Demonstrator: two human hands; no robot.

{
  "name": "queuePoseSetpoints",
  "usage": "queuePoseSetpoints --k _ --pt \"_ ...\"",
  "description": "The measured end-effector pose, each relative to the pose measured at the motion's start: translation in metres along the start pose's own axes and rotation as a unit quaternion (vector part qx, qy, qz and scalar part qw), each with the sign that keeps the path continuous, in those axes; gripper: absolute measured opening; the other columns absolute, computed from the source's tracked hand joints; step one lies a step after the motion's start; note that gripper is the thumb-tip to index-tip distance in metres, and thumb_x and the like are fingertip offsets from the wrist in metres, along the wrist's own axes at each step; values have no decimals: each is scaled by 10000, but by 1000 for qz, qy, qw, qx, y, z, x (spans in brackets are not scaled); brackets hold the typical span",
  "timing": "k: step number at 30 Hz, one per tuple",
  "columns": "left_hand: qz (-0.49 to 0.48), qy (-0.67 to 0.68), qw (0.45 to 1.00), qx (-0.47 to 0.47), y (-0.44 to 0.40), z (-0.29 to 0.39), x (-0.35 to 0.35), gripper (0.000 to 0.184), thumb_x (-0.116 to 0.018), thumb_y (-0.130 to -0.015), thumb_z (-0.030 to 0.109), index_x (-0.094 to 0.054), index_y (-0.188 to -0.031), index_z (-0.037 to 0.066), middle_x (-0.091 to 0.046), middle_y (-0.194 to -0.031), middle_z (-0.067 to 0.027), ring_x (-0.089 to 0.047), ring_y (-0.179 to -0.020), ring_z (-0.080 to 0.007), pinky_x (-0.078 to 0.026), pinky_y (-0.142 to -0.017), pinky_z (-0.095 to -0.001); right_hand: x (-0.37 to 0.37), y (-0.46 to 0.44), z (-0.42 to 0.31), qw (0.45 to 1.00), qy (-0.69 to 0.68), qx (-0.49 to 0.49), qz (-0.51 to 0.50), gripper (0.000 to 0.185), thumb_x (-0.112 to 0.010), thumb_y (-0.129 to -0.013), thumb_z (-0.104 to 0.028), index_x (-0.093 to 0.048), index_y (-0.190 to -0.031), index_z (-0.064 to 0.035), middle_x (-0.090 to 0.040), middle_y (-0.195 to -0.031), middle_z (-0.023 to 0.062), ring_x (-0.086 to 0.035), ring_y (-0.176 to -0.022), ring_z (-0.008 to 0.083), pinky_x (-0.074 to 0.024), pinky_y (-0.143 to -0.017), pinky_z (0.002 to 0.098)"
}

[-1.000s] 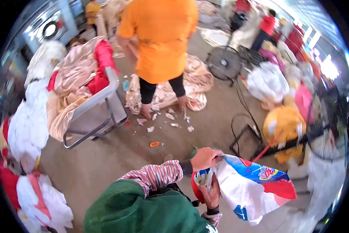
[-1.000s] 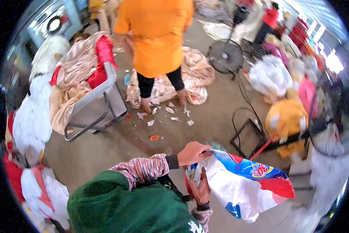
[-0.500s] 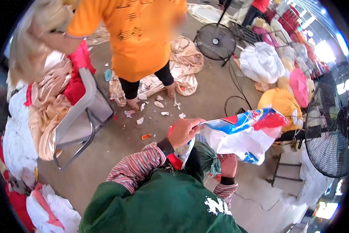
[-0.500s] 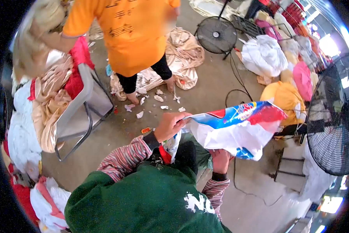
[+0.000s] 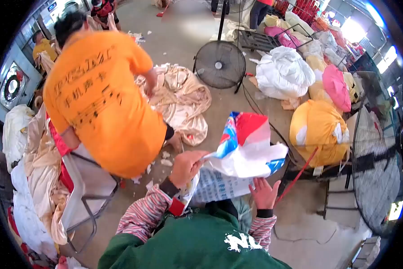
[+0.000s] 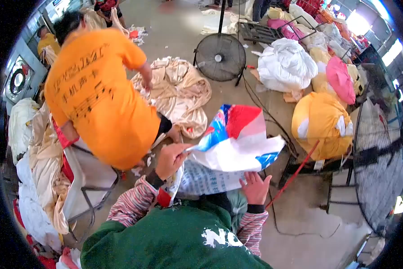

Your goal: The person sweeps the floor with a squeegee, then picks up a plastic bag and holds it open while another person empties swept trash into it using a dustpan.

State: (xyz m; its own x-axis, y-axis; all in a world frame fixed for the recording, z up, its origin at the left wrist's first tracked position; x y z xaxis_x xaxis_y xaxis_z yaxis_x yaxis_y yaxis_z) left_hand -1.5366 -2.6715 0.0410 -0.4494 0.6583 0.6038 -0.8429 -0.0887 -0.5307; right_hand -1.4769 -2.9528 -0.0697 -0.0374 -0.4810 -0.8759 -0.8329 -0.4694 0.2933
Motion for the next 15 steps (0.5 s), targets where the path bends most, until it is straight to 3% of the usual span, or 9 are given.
queuePoseSetpoints --k 1,6,9,11,15 --pt "-1 -4 1000 -30 -20 -7 -9 192 -493 -670 44 -553 -852 37 -532 -679 -135 -514 -574 -247 -396 -513 -290 4 -26 -9 999 -14 -26 17 674 -322 -717 -576 -353 -1080 -9 -405 -1076 82 -381 -982 211 -300 -836 420" --pt "-58 -16 998 20 -115 -34 -41 234 -513 -637 31 -562 -861 79 -542 -688 -93 -519 -599 -233 -406 -531 -296 -23 -129 -60 985 38 -90 143 643 -379 -701 -562 -374 -1079 -41 -397 -1103 63 -372 -1017 223 -295 -842 411" --pt "-62 -15 998 19 -156 -46 -55 278 -513 -609 7 -568 -865 101 -562 -730 -63 -535 -634 -213 -419 -558 -281 -48 -189 -101 994 11 -108 5 606 -391 -719 -519 -346 -1125 -72 -383 -1141 87 -360 -1043 251 -271 -869 408" --pt "-61 -16 998 -13 -172 -51 -62 294 -519 -596 12 -565 -869 111 -566 -742 -46 -535 -648 -205 -419 -585 -283 -70 -228 -118 995 10 -97 1 524 -390 -750 -460 -381 -1103 -72 -439 -1090 65 -408 -998 241 -297 -861 380" --pt "-65 -39 997 -9 -186 -65 -71 284 -551 -575 66 -543 -855 115 -549 -769 -24 -514 -688 -190 -415 -609 -294 -92 -307 -132 996 40 -70 -29 487 -426 -757 -404 -372 -1106 -68 -432 -1095 68 -413 -989 238 -309 -856 379"
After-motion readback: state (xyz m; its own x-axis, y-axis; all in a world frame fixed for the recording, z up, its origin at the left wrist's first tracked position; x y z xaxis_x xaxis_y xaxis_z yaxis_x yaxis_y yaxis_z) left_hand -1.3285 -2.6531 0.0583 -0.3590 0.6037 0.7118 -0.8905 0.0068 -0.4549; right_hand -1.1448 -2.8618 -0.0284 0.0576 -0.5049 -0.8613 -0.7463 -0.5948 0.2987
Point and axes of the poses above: each hand's wrist, its own y-axis away from the middle knuckle, its own x-axis out of the back of the hand, z = x × y, the point moved 1 cm from there along -y, towards the middle knuckle
